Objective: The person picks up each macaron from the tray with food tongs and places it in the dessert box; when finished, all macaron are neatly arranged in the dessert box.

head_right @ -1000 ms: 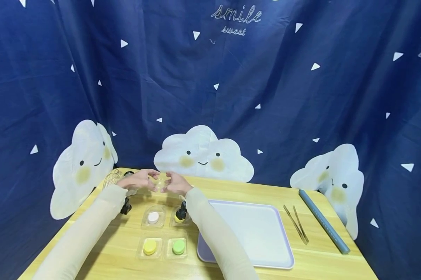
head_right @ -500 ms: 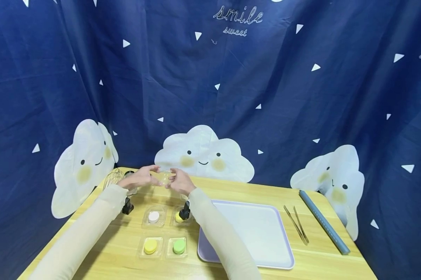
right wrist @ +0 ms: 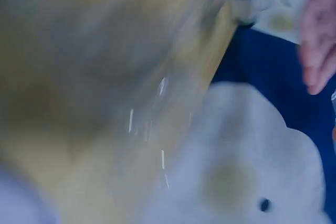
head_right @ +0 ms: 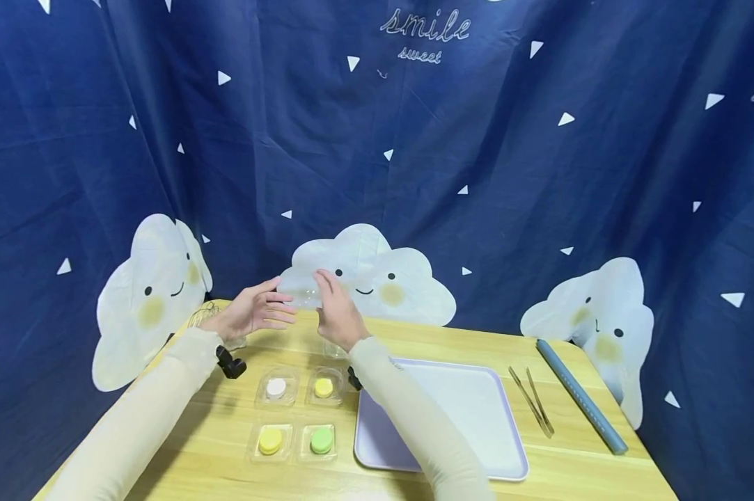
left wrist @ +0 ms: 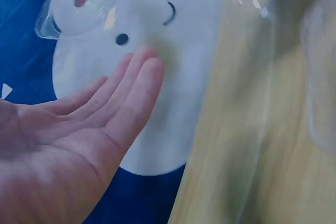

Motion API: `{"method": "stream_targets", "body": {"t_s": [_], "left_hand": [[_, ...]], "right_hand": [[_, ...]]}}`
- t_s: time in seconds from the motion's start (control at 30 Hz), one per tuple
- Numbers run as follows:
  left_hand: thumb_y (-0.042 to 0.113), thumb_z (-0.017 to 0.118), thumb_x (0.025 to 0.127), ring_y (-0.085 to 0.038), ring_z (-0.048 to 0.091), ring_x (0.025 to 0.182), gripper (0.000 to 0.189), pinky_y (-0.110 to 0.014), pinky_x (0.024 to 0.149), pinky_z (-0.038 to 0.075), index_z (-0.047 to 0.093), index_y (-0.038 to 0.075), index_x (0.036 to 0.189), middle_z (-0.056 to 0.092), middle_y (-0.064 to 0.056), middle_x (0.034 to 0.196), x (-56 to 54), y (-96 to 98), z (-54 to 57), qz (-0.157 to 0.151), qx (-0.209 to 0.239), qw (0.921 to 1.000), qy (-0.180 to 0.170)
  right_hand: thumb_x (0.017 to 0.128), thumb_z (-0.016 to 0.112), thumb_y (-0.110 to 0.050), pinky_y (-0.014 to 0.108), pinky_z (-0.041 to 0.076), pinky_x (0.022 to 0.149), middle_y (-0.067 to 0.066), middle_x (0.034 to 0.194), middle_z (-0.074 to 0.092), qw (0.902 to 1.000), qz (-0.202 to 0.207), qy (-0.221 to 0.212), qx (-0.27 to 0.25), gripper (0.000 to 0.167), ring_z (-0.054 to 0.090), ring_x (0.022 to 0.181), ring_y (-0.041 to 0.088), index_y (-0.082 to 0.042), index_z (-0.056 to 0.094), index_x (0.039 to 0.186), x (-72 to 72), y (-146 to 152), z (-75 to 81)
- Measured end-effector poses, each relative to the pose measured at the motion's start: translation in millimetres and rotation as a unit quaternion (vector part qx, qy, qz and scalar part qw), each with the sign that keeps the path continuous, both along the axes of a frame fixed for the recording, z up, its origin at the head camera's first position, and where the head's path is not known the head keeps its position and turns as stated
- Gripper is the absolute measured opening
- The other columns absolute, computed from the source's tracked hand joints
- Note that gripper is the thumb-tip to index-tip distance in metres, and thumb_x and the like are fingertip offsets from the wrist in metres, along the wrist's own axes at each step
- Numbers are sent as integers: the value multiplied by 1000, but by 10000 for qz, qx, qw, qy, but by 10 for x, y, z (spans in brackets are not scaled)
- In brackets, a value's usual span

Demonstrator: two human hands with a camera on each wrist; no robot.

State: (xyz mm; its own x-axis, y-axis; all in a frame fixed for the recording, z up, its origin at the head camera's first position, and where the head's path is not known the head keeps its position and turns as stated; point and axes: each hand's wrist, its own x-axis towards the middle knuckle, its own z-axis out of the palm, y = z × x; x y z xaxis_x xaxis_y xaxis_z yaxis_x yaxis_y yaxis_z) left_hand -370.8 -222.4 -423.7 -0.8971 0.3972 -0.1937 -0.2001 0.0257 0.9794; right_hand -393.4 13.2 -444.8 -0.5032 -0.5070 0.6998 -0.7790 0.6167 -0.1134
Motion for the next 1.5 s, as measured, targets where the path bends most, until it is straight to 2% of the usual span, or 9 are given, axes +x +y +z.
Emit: {"method": "stream_targets", "body": {"t_s": [0.13,0.27,0.43,0.6,0.83,1.03,1.2,1.37,1.5], "left_hand": [[59,33,105,-35,64,124,88,-47,117,45,21,-14,154,35,-40,154,17,-27,51,-372,624,9972,-164],[50,29,108,-38,58,133,77,-38,111,52,29,-15,150,56,-29,143,46,-48,54,-770,854,9930,-277],[35,32,110,-37,61,129,52,-36,107,55,50,-5,138,72,-14,124,94,-59,31,-1142,1040,9878,-223],[22,41,108,-28,70,116,32,-37,106,55,63,4,123,75,-12,118,140,-46,33,-1365,1262,9826,-25],[13,37,108,-29,65,126,34,-38,112,51,68,8,123,72,-10,127,185,-68,6,-1671,1553,9733,245],[8,45,105,-22,70,118,29,-34,109,53,68,4,122,75,-7,120,231,-90,0,-1219,1342,9817,575],[12,64,97,-20,66,124,52,-26,106,54,48,-7,143,67,-11,135,294,-128,40,-475,316,9900,1294],[13,76,88,-40,51,139,73,-36,111,51,41,-6,149,52,-27,149,406,-150,79,-55,-1030,9686,2262],[15,84,82,-43,49,140,77,-52,117,42,46,-2,147,55,-24,147,563,-104,78,240,-1634,9417,2930]], "right_hand": [[76,62,9,31,45,117,19,150,50,9767,502,1802,1056,77,54,137,27,3,39,149,55,30,36],[82,43,10,32,42,120,21,148,52,9471,964,2675,1489,65,55,136,28,5,43,146,120,43,27],[92,31,8,34,37,123,20,146,54,9354,1170,2999,1464,53,54,137,29,3,49,142,174,64,26],[97,37,5,35,40,122,19,145,55,9308,1336,3080,1444,48,56,135,28,2,47,144,191,75,40],[92,37,8,34,41,120,20,144,56,9241,1429,3291,1319,52,58,133,28,3,46,143,153,99,14],[85,53,6,33,37,124,17,150,52,9407,1382,2777,1376,65,52,140,27,0,41,149,214,78,16],[78,79,-12,35,35,125,19,156,45,9618,1402,1963,1291,87,44,147,28,2,35,152,288,30,72],[74,89,-26,34,29,128,17,161,38,9854,1400,504,831,109,39,150,27,-3,24,159,415,20,173],[76,89,-23,37,30,127,10,165,33,9856,1432,-897,51,111,35,153,25,-13,20,162,551,46,205]]}}
